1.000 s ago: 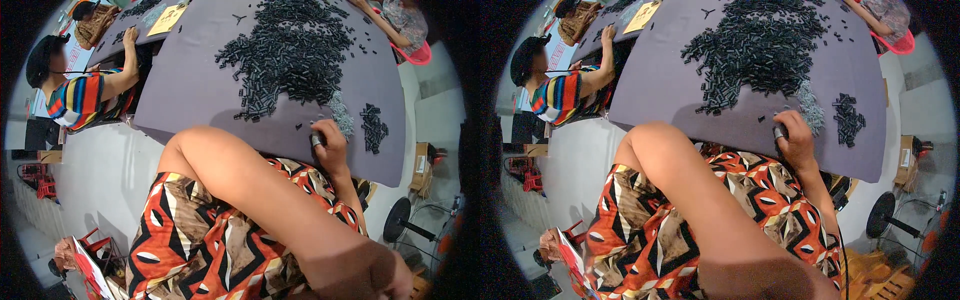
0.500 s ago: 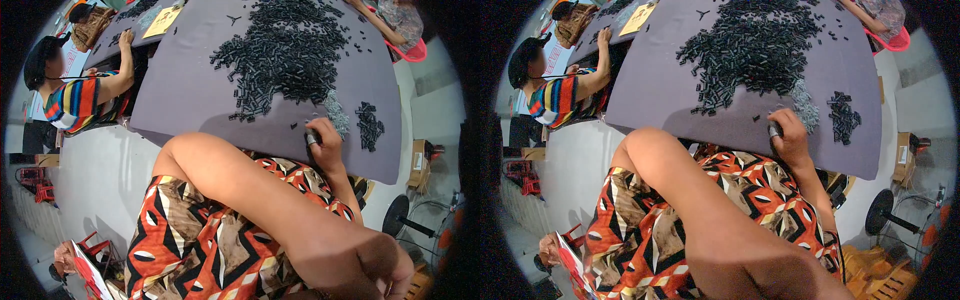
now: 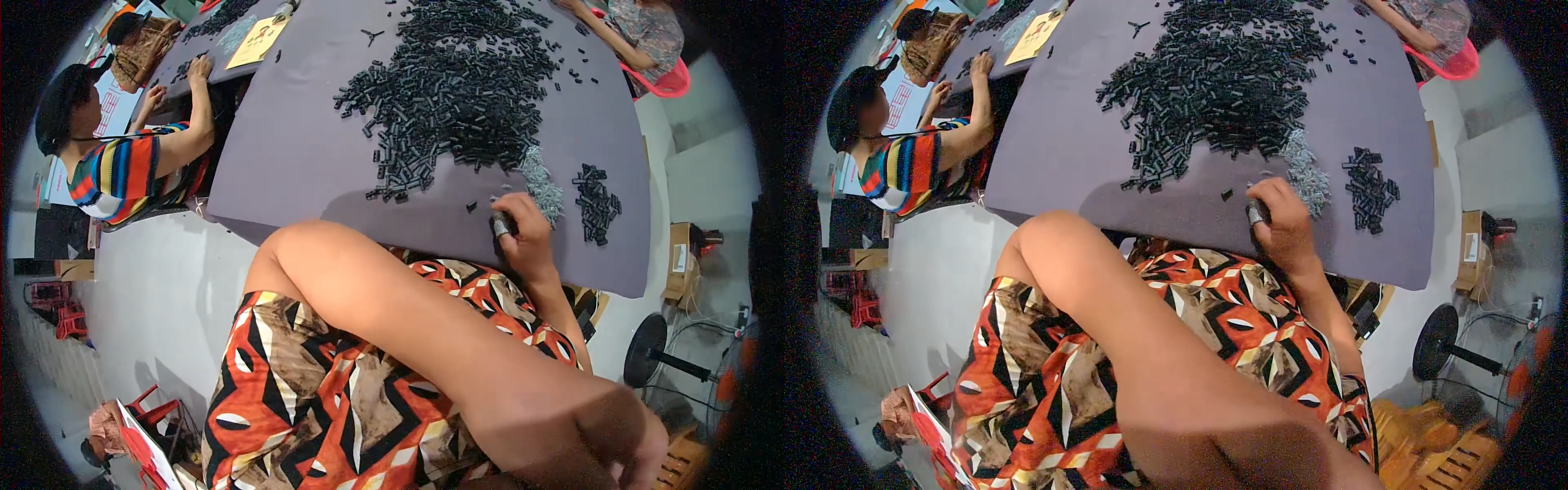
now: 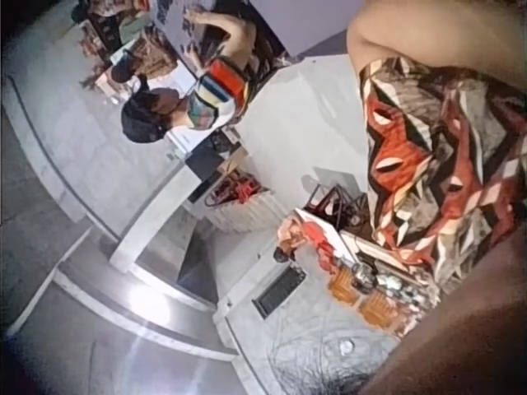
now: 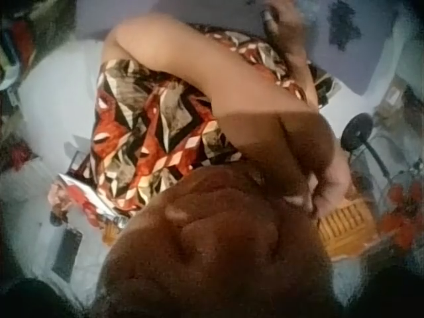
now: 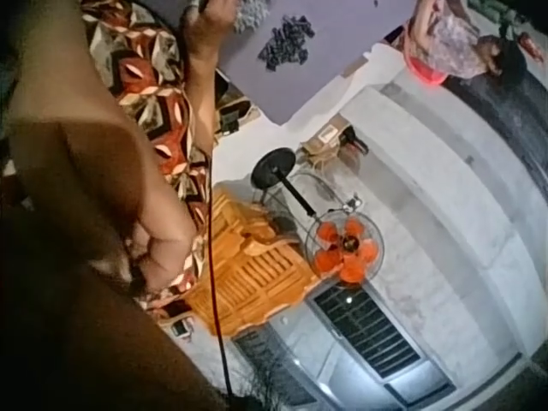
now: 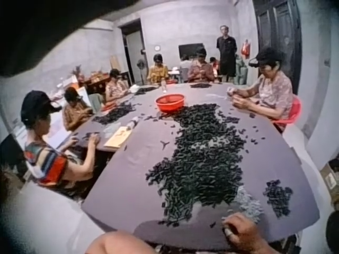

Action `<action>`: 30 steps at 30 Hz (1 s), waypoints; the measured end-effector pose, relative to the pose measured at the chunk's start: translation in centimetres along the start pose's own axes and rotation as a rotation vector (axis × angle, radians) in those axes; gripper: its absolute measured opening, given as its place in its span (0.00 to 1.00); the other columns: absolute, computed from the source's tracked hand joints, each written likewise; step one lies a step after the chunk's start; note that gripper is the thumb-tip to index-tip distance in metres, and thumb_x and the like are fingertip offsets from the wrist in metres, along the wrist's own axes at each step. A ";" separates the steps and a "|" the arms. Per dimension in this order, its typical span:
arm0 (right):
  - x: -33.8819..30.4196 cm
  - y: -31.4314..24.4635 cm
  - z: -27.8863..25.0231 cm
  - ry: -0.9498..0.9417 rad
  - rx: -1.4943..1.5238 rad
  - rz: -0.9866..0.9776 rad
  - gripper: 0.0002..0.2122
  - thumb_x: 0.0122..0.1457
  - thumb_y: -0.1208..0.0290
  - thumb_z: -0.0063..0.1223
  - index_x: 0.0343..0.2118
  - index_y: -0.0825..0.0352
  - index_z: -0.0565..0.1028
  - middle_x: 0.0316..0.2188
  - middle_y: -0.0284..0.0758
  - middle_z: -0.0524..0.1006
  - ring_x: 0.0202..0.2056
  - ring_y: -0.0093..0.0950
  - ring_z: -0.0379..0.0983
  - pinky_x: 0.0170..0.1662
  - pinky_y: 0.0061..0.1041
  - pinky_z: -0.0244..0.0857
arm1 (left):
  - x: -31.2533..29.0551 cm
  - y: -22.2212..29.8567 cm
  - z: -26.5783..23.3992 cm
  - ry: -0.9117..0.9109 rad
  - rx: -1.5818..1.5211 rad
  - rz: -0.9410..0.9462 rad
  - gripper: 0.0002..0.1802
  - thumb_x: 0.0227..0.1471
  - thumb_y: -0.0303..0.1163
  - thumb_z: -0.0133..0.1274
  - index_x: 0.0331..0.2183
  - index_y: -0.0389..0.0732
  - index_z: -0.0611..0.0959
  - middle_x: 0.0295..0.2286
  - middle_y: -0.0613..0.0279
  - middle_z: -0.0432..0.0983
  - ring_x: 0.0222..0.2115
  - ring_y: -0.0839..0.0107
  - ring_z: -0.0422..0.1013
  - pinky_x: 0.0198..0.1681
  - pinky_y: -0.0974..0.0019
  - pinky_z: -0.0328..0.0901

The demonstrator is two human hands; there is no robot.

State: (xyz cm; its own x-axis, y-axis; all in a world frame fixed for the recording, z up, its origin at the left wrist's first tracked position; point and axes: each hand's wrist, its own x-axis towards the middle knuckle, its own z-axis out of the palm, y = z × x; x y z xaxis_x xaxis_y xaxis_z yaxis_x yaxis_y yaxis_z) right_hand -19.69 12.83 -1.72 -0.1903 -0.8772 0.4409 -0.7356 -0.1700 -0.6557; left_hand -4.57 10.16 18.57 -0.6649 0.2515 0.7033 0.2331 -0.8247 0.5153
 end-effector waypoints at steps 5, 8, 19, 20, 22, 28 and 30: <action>0.1 0.0 -0.1 -0.011 -0.015 -0.015 0.15 0.43 0.85 0.50 0.36 0.68 0.72 0.35 0.43 0.73 0.39 0.45 0.73 0.43 0.36 0.68 | -0.4 0.9 -0.2 -0.009 -0.100 -0.130 0.11 0.64 0.30 0.45 0.39 0.31 0.76 0.28 0.61 0.73 0.23 0.76 0.67 0.25 0.71 0.63; 0.1 -0.2 0.0 -0.001 -0.025 -0.020 0.15 0.42 0.85 0.50 0.36 0.68 0.72 0.35 0.43 0.74 0.39 0.45 0.73 0.43 0.36 0.68 | -0.6 0.9 -0.4 -0.036 -0.159 -0.189 0.11 0.64 0.30 0.45 0.38 0.31 0.76 0.28 0.61 0.73 0.22 0.77 0.67 0.24 0.72 0.63; 0.2 -0.4 -0.2 -0.007 -0.041 -0.022 0.14 0.43 0.85 0.51 0.36 0.69 0.72 0.35 0.43 0.74 0.39 0.45 0.73 0.44 0.36 0.68 | 0.4 3.5 -0.7 0.111 -0.296 -0.496 0.12 0.64 0.32 0.46 0.39 0.30 0.75 0.28 0.61 0.73 0.25 0.75 0.68 0.29 0.70 0.65; 0.2 -0.3 -0.2 -0.006 -0.047 -0.026 0.14 0.43 0.85 0.51 0.36 0.69 0.72 0.35 0.43 0.74 0.39 0.45 0.73 0.44 0.36 0.68 | 0.8 4.1 -0.9 0.137 -0.381 -0.610 0.12 0.64 0.32 0.46 0.39 0.30 0.75 0.28 0.60 0.73 0.26 0.75 0.68 0.30 0.70 0.65; 0.2 -0.4 -0.2 -0.004 -0.045 -0.024 0.14 0.43 0.85 0.51 0.36 0.69 0.72 0.35 0.43 0.74 0.39 0.45 0.73 0.44 0.36 0.68 | 1.3 5.0 -1.1 0.188 -0.549 -0.838 0.12 0.64 0.32 0.47 0.39 0.30 0.75 0.29 0.60 0.73 0.27 0.75 0.69 0.30 0.70 0.66; 0.2 -0.3 -0.2 -0.002 -0.045 -0.025 0.14 0.42 0.85 0.50 0.36 0.69 0.73 0.35 0.43 0.74 0.39 0.44 0.73 0.44 0.36 0.68 | -1.4 1.4 -0.7 -0.001 -0.101 -0.159 0.13 0.65 0.32 0.46 0.40 0.29 0.75 0.29 0.60 0.73 0.27 0.76 0.69 0.31 0.71 0.66; 0.2 -0.3 0.0 -0.004 -0.046 -0.035 0.15 0.42 0.85 0.50 0.36 0.69 0.73 0.35 0.43 0.74 0.39 0.44 0.73 0.44 0.36 0.68 | -1.3 1.3 -0.7 -0.004 -0.074 -0.162 0.13 0.65 0.32 0.46 0.40 0.29 0.75 0.29 0.60 0.73 0.27 0.76 0.69 0.31 0.71 0.66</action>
State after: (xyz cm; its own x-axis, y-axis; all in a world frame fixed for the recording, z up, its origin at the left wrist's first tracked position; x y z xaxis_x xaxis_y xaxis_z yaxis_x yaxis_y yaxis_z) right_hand -19.56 12.75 -1.45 -0.1618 -0.8728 0.4605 -0.7710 -0.1795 -0.6111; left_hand -3.91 8.36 17.96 -0.6868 0.3858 0.6160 0.0706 -0.8081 0.5848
